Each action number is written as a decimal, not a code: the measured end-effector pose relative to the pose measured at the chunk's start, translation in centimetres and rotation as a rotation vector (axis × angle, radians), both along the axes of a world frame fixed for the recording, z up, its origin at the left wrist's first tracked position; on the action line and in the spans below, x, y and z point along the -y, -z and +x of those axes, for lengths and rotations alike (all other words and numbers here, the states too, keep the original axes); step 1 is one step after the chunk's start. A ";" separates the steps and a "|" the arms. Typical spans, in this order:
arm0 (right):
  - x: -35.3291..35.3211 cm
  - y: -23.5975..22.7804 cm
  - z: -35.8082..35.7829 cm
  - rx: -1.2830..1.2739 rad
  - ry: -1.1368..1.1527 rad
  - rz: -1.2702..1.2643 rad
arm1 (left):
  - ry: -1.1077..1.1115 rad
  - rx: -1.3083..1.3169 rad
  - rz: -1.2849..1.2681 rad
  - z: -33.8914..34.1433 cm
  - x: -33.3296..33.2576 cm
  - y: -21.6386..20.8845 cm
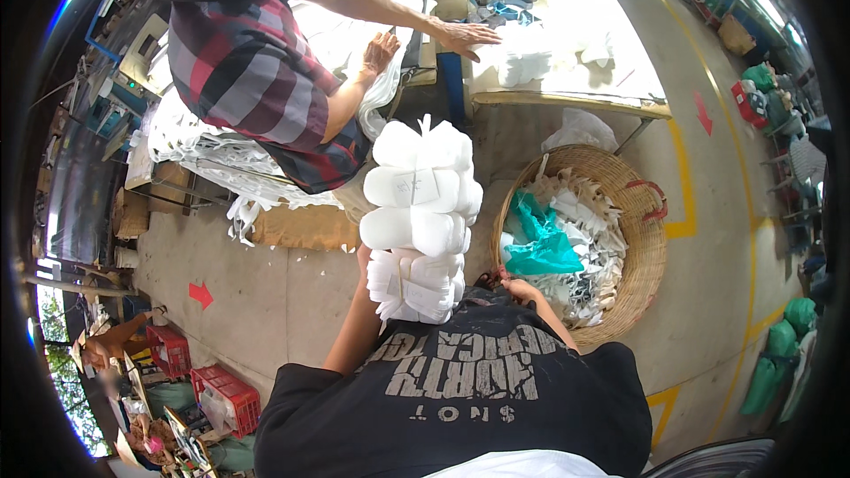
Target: The person marks a white fabric piece on a table using a ruler and a pink pen, then places the ruler and pen on a shelf. They pick up a bundle of white fabric pieces, interact with a coworker, and place the bundle into a plastic bag.
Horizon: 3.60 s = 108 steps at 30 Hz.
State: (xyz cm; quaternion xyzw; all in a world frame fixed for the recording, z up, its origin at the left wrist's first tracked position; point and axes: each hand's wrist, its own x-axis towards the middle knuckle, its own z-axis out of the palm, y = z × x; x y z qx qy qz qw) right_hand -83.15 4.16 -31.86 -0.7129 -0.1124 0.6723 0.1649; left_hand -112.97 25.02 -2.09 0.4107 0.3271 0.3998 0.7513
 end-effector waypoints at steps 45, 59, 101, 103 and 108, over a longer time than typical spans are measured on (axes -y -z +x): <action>2.5 7.2 0.4 0.020 0.053 0.398 | 0.072 0.021 0.064 2.2 -0.3 -0.1; 3.0 3.2 -0.2 -0.051 0.117 0.345 | 0.066 0.009 0.099 1.9 0.5 0.8; 12.4 -22.5 -6.9 0.186 0.401 0.727 | 0.249 0.044 -0.072 -10.7 16.8 -1.4; 14.0 -29.0 -6.4 0.342 0.406 0.909 | 0.334 0.047 -0.066 -9.3 17.9 -1.8; 21.1 -46.8 -6.9 0.621 0.568 1.404 | 0.558 0.062 -0.060 -3.1 22.0 -2.8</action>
